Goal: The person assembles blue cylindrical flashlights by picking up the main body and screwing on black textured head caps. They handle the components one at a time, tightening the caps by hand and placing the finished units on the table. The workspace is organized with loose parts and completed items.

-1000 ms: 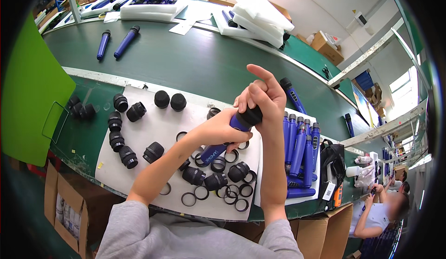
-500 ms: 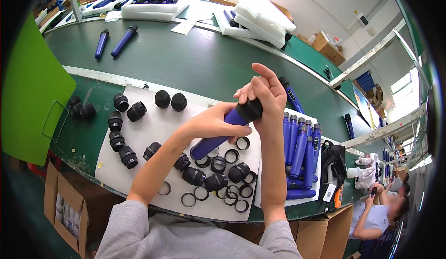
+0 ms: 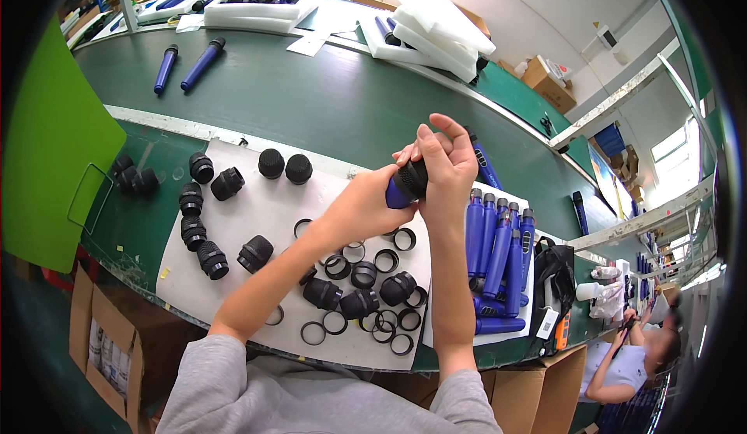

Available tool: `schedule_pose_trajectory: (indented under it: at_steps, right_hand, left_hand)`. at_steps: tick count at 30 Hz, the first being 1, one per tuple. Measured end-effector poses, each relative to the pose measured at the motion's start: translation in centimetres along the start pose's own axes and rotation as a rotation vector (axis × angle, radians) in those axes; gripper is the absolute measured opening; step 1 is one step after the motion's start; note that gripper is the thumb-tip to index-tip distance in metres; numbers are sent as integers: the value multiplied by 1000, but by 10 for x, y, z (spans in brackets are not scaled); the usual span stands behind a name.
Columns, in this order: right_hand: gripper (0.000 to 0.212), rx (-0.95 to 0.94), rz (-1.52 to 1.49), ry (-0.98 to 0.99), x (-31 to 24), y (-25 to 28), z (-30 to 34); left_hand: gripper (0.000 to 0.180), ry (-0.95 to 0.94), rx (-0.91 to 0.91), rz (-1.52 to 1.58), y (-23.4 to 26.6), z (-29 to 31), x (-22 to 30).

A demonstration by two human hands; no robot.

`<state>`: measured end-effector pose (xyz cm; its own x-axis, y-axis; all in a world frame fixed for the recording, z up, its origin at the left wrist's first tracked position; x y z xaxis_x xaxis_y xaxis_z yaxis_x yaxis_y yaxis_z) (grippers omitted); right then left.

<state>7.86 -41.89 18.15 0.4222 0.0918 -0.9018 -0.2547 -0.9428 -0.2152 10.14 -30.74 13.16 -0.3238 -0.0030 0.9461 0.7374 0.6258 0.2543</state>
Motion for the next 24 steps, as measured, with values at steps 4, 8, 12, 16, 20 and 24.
schedule_pose_trajectory:
  at_steps: [4, 8, 12, 16, 20, 24]
  right_hand:
    - [27, -212, -249, 6, -11, -9, 5]
    - [28, -251, -168, 13, -13, -12, 8]
    - [26, -37, -5, -7, -6, -4, 6]
    - [25, 100, 177, 8, 1, -4, 7]
    - [28, -7, 49, 12, -2, 2, 2]
    - [30, -198, -234, -14, -11, 0, 1]
  left_hand:
    - [22, 149, -467, 499, 12, 6, 15]
    - [18, 184, -547, 699, -1, 7, 5]
    - [42, 234, -371, 360, 3, -2, -2]
    - [77, 30, 124, -116, -9, 0, -10]
    - [63, -52, 6, 10, -3, -3, -2]
    - [31, 90, -399, 475, 2, 3, 6]
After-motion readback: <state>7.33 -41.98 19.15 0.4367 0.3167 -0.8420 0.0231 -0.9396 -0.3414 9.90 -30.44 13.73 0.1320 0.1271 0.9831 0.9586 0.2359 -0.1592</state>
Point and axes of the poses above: each hand's wrist, its own z-axis away from the middle knuckle, its own y-axis out of the back of the hand, x = y × z, the point moved 4 cm from there along -z, towards the middle knuckle, and after that the axes turned 10 degrees about -x, right-handed, at the moved point
